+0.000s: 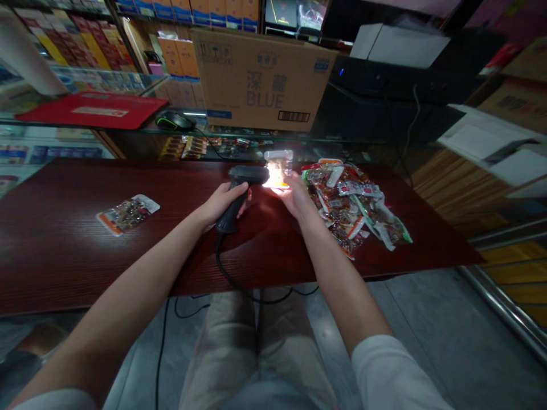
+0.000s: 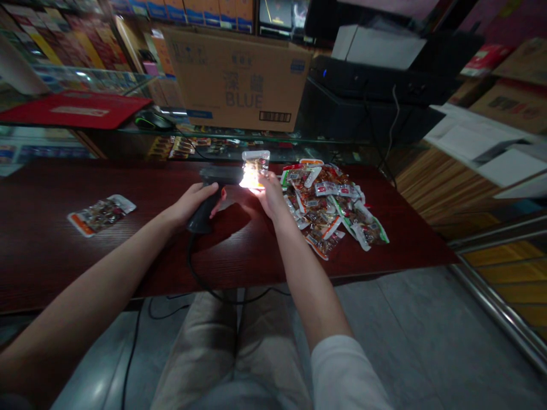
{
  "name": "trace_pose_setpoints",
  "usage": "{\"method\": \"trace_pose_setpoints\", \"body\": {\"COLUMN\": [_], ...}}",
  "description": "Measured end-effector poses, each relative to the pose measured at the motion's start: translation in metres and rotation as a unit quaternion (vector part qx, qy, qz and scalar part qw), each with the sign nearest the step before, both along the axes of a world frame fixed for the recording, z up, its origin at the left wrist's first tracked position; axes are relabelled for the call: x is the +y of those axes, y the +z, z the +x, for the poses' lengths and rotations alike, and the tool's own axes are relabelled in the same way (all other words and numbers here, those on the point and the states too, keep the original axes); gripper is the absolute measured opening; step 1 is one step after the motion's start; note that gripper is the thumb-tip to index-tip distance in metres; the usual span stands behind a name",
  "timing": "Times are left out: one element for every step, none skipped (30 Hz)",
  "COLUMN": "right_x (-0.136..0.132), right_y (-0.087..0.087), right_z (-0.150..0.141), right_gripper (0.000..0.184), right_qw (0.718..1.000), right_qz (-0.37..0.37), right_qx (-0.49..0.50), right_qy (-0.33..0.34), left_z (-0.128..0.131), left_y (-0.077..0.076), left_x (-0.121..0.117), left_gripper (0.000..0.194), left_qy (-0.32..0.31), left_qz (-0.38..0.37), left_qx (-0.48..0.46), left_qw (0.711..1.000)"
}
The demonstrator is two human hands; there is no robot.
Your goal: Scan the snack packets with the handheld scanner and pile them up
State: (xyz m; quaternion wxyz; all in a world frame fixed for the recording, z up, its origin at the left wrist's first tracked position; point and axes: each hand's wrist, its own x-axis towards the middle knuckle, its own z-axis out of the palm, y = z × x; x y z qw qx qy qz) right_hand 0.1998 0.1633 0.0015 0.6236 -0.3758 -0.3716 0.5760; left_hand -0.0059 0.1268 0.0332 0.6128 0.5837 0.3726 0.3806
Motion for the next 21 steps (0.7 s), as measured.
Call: {"method": "trace_pose_setpoints", "body": {"right_x": [0.000, 0.000, 0.001, 0.001, 0.003, 0.004, 0.006, 0.007, 0.008, 0.009, 0.009, 0.008, 0.006, 0.003, 0.000, -0.004, -0.007, -0.011, -0.014, -0.016, -0.018], "right_y": [-0.001, -0.001, -0.002, -0.003, -0.004, -0.005, -0.006, -0.006, -0.006, -0.006, -0.004, -0.003, 0.000, 0.002, 0.004, 0.007, 0.008, 0.010, 0.011, 0.011, 0.011], "right_z": [-0.001, -0.001, -0.001, -0.001, -0.001, 0.000, 0.002, 0.004, 0.007, 0.011, 0.014, 0.018, 0.020, 0.022, 0.023, 0.022, 0.019, 0.016, 0.013, 0.009, 0.005], "right_gripper": [0.021, 0.022, 0.023, 0.023, 0.023, 0.022, 0.021, 0.021, 0.022, 0.026, 0.033, 0.040, 0.046, 0.050, 0.049, 0.047, 0.044, 0.040, 0.036, 0.033, 0.030], "right_qw": [1.000, 1.000, 1.000, 1.000, 0.999, 0.999, 0.998, 0.995, 0.988, 0.974, 0.953, 0.923, 0.890, 0.854, 0.819, 0.783, 0.747, 0.711, 0.677, 0.648, 0.625], "right_qz": [0.006, 0.011, 0.015, 0.016, 0.017, 0.017, 0.018, 0.023, 0.034, 0.051, 0.071, 0.091, 0.106, 0.116, 0.119, 0.114, 0.107, 0.098, 0.091, 0.083, 0.076], "right_qx": [-0.001, -0.004, -0.009, -0.017, -0.028, -0.044, -0.066, -0.097, -0.141, -0.197, -0.261, -0.328, -0.393, -0.454, -0.511, -0.565, -0.614, -0.659, -0.698, -0.728, -0.750], "right_qy": [0.000, 0.003, 0.007, 0.011, 0.013, 0.010, -0.001, -0.023, -0.056, -0.096, -0.138, -0.177, -0.206, -0.224, -0.232, -0.234, -0.230, -0.224, -0.217, -0.210, -0.204], "left_z": [-0.001, -0.001, -0.002, -0.003, -0.003, -0.005, -0.006, -0.008, -0.011, -0.014, -0.019, -0.026, -0.033, -0.042, -0.052, -0.063, -0.074, -0.085, -0.096, -0.107, -0.117], "left_y": [-0.001, -0.002, -0.002, -0.003, -0.003, -0.002, -0.001, 0.000, 0.001, 0.003, 0.004, 0.006, 0.008, 0.011, 0.013, 0.015, 0.018, 0.020, 0.021, 0.022, 0.021], "left_x": [0.001, 0.001, 0.002, 0.002, 0.003, 0.003, 0.004, 0.004, 0.006, 0.008, 0.012, 0.016, 0.021, 0.025, 0.030, 0.033, 0.036, 0.036, 0.036, 0.034, 0.032], "left_gripper": [0.043, 0.042, 0.042, 0.042, 0.042, 0.042, 0.041, 0.040, 0.037, 0.035, 0.033, 0.031, 0.029, 0.028, 0.027, 0.028, 0.030, 0.033, 0.035, 0.033, 0.031], "left_qy": [-0.002, -0.003, -0.004, -0.005, -0.005, -0.004, -0.001, 0.008, 0.023, 0.044, 0.069, 0.095, 0.120, 0.141, 0.161, 0.174, 0.168, 0.182, 0.199, 0.215, 0.233], "left_qz": [0.001, 0.000, -0.003, -0.009, -0.015, -0.020, -0.023, -0.022, -0.019, -0.016, -0.015, -0.017, -0.019, -0.025, -0.026, -0.024, -0.022, -0.020, -0.024, -0.028, -0.031], "left_qx": [0.003, 0.005, 0.005, 0.004, 0.004, 0.009, 0.017, 0.025, 0.030, 0.030, 0.028, 0.028, 0.034, 0.051, 0.082, 0.118, 0.146, 0.161, 0.180, 0.196, 0.208], "left_qw": [1.000, 1.000, 1.000, 1.000, 1.000, 1.000, 1.000, 0.999, 0.999, 0.998, 0.997, 0.995, 0.992, 0.988, 0.983, 0.977, 0.975, 0.970, 0.963, 0.956, 0.949]}}
